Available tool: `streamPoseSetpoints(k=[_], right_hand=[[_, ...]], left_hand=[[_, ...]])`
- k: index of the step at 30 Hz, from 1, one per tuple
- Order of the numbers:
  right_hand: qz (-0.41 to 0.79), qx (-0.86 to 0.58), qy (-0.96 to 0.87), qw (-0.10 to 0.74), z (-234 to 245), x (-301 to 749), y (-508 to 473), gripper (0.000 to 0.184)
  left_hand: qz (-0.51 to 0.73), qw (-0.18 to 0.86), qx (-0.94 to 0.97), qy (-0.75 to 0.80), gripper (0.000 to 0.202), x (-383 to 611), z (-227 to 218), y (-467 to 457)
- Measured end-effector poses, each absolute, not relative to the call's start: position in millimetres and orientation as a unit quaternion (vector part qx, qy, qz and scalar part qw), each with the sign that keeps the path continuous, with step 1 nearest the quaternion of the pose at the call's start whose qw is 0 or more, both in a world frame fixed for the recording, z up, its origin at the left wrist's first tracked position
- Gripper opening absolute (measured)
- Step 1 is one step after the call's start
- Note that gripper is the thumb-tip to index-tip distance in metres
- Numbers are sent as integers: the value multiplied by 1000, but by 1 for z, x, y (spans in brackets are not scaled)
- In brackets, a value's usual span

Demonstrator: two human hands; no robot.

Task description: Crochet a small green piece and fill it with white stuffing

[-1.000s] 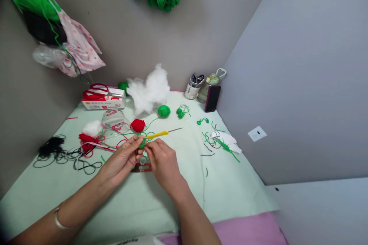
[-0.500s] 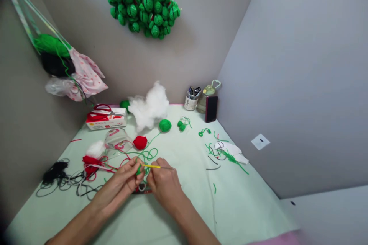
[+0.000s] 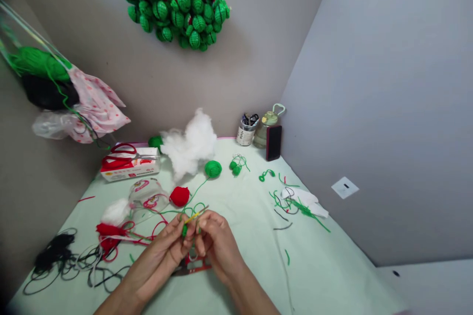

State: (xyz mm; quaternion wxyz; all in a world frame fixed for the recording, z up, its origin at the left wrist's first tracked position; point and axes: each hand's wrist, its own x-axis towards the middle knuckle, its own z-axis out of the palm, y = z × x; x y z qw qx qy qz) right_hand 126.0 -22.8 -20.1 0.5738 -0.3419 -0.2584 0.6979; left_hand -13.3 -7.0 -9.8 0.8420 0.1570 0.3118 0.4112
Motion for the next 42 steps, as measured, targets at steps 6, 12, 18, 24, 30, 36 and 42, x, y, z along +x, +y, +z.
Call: streamPoseSetpoints(k=[6,12,18,24,30,36,42], right_hand=[[717,-344,-238,557,-19,130,-10,21],[706,-379,-238,549,-31,129,-2,28],[751,-349,-172,534,-40,125,-3,32],[652,-438,-393,477,-39,125,-10,35],[633,-467,-482,386,-48,126,-23,38],[683,-448,-420,396,-47,136,-15,37],[646,-453,-415,453,-30,146,0,27]], left_hand=[[411,834,157,333,30,-19,-7,-2],[433,827,121,339,31,-20,-16,2],[444,825,128,325,30,-16,-27,5],[429,804,178,372,37,-16,-41,2],[378,819,222,371,43,-25,-49,-7],[375,788,265,411,45,-26,-42,-10],[368,738,379,420,37,-21,-42,6]])
